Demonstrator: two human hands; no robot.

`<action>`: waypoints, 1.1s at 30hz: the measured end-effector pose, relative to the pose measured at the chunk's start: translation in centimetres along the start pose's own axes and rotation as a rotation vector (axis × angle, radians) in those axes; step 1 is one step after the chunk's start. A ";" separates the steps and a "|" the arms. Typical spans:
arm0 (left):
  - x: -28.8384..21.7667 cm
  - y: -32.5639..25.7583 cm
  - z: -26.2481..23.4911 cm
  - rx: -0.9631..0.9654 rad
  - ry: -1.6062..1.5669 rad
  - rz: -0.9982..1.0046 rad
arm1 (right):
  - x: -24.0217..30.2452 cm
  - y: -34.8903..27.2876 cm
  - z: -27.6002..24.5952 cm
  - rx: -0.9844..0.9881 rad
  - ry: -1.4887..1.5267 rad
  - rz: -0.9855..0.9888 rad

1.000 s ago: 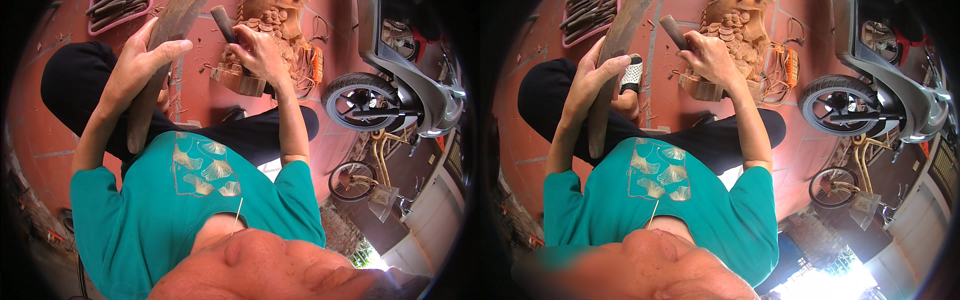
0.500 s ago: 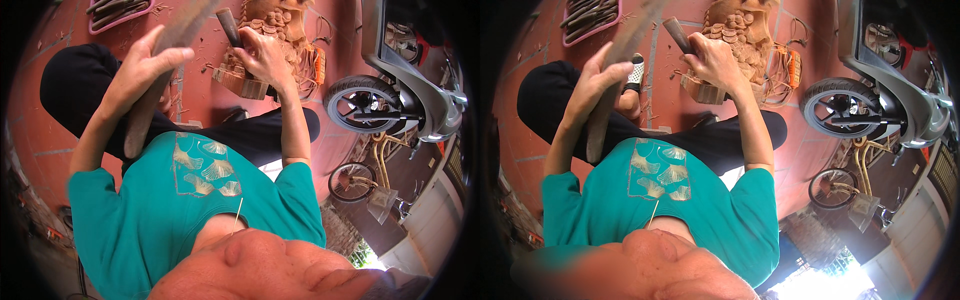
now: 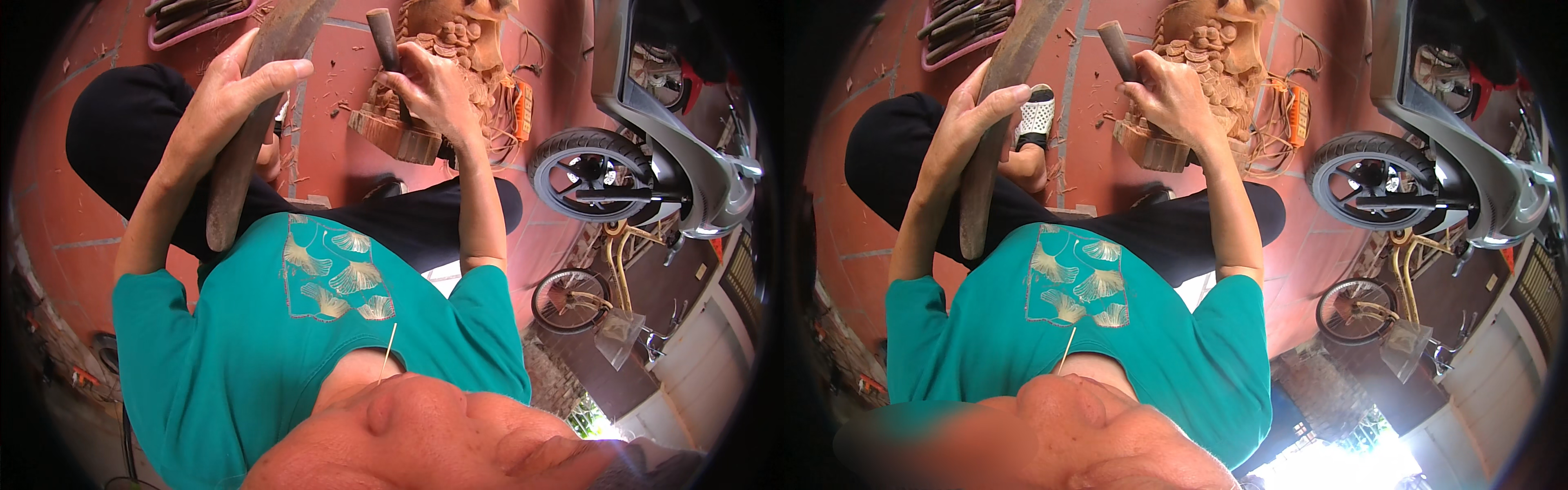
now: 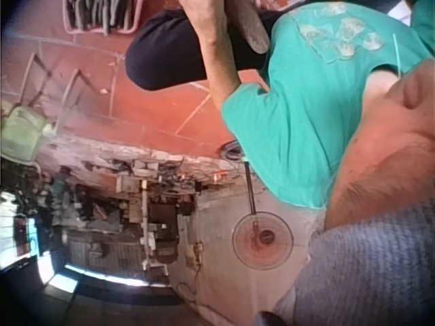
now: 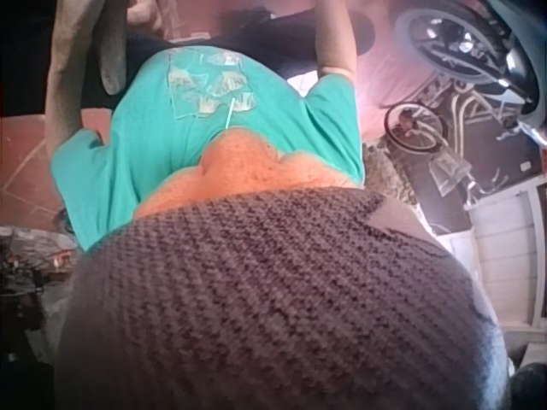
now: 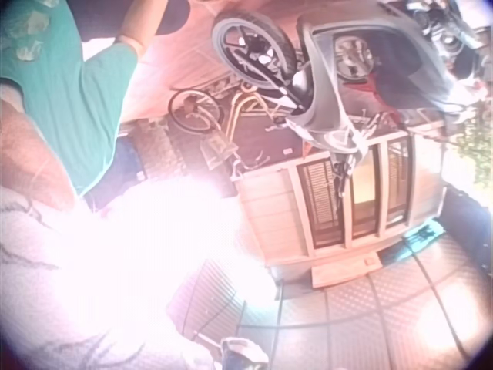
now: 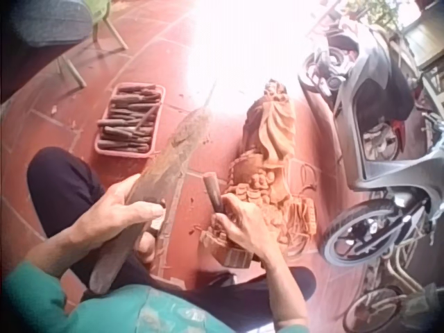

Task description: The person sits on the floor and carves a wooden block using a chisel and mallet. They repeatedly strike the chisel to shape the wood, occasionally adjusting the chisel position and clearing wood shavings from the workpiece.

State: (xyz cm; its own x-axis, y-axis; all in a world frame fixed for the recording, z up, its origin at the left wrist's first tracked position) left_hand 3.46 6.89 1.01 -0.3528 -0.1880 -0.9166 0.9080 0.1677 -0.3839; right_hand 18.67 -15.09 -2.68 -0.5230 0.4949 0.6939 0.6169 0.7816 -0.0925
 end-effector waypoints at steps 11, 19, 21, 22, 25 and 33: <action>2.0 0.3 0.5 0.067 0.027 0.014 | 0.3 0.4 1.1 0.038 -0.105 -0.087; -0.1 -0.1 0.0 -0.019 -0.074 0.009 | 0.4 0.5 0.9 0.062 -0.112 -0.055; -0.1 0.0 -0.6 -0.102 -0.055 0.062 | 0.4 0.7 0.9 0.064 -0.117 -0.052; 0.4 0.1 -0.3 -0.022 -0.001 0.012 | 0.2 0.6 1.0 0.053 -0.118 -0.067; 4.0 0.6 -0.3 0.128 0.364 0.093 | -0.3 0.8 1.7 0.040 -0.093 -0.110; 1.4 0.4 -0.4 -0.011 0.026 0.076 | -0.2 0.9 1.9 0.084 -0.043 -0.034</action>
State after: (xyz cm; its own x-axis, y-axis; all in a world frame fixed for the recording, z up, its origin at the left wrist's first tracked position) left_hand 3.20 7.03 -0.50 -0.2893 -0.1490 -0.9456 0.9299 0.1907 -0.3145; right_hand 18.27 -13.75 -4.23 -0.5687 0.4816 0.6668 0.5479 0.8265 -0.1296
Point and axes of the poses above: each hand's wrist, its own y-axis towards the middle knuckle, its own z-axis out of the palm, x = y × z, the point moved 3 cm from there along y, towards the middle knuckle
